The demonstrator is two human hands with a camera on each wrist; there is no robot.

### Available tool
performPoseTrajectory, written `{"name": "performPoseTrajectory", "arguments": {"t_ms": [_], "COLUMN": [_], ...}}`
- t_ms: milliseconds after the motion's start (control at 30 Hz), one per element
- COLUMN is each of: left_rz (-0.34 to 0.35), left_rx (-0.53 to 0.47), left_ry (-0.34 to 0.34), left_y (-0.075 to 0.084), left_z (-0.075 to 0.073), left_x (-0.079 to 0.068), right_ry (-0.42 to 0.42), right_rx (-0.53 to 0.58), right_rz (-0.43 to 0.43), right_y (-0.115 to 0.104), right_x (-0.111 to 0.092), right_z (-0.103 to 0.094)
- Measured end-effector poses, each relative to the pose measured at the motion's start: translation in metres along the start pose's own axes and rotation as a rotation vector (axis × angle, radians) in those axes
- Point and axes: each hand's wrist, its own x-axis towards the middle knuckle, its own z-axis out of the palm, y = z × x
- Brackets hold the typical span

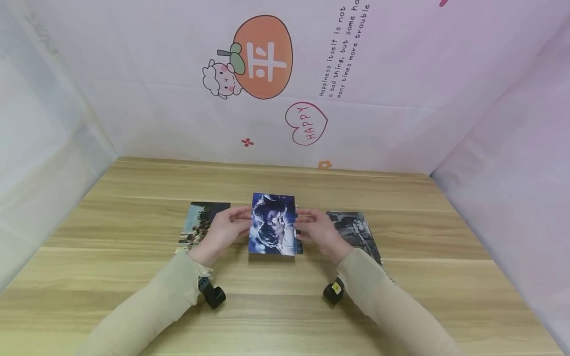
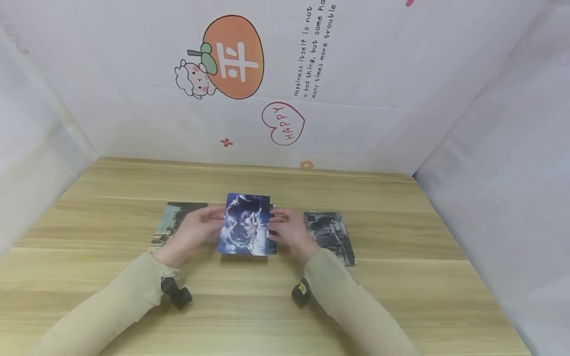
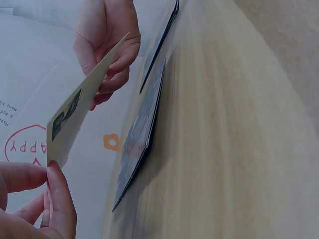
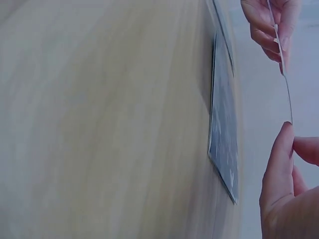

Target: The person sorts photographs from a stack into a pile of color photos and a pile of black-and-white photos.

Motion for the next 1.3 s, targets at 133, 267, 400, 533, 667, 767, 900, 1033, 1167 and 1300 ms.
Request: {"name": "performPoseTrajectory", "arguments": {"t_ms": [133, 267, 400, 533, 667, 767, 900, 1033, 1167, 1300], "left_rz": [-0.002, -0.019, -0.029, -0.037, -0.047, -0.053, -0.071, -0.082, -0.086, -0.053], "left_rx": [0.016, 0.02, 0.019, 0.035, 0.041, 0.05, 0.081, 0.105, 0.101, 0.076], "left_ry": [-0.012, -0.03, -0.038, -0.046, -0.057, -0.07, -0.075, -0.077, -0.077, -0.083], "left_y": [0.0, -0.001, -0.002, -0.002, -0.002, -0.005, -0.006, -0.005, -0.006, -0.009], "left_z": [-0.008, -0.016, -0.024, -0.034, -0.046, -0.057, -0.071, -0.081, -0.09, -0.101], "left_x": [-0.004, -0.008, -0.012, -0.015, -0.015, -0.015, -0.017, -0.021, -0.023, -0.023], "right_ry": [-0.031, -0.032, -0.041, -0.06, -0.079, -0.101, -0.127, -0.133, -0.13, -0.126], "right_rx": [0.035, 0.061, 0.051, 0.042, 0.054, 0.064, 0.066, 0.078, 0.088, 0.087], "right_rz": [0.017, 0.038, 0.041, 0.036, 0.02, 0.012, 0.016, 0.031, 0.039, 0.061], "right_y": [-0.002, -0.004, -0.005, -0.008, -0.012, -0.014, -0.014, -0.014, -0.014, -0.014], "right_x": [-0.002, -0.004, -0.004, -0.003, -0.003, -0.002, 0.0, 0.002, 0.007, 0.013], "right_z": [0.005, 0.012, 0.019, 0.029, 0.041, 0.05, 0.062, 0.074, 0.085, 0.095]}}
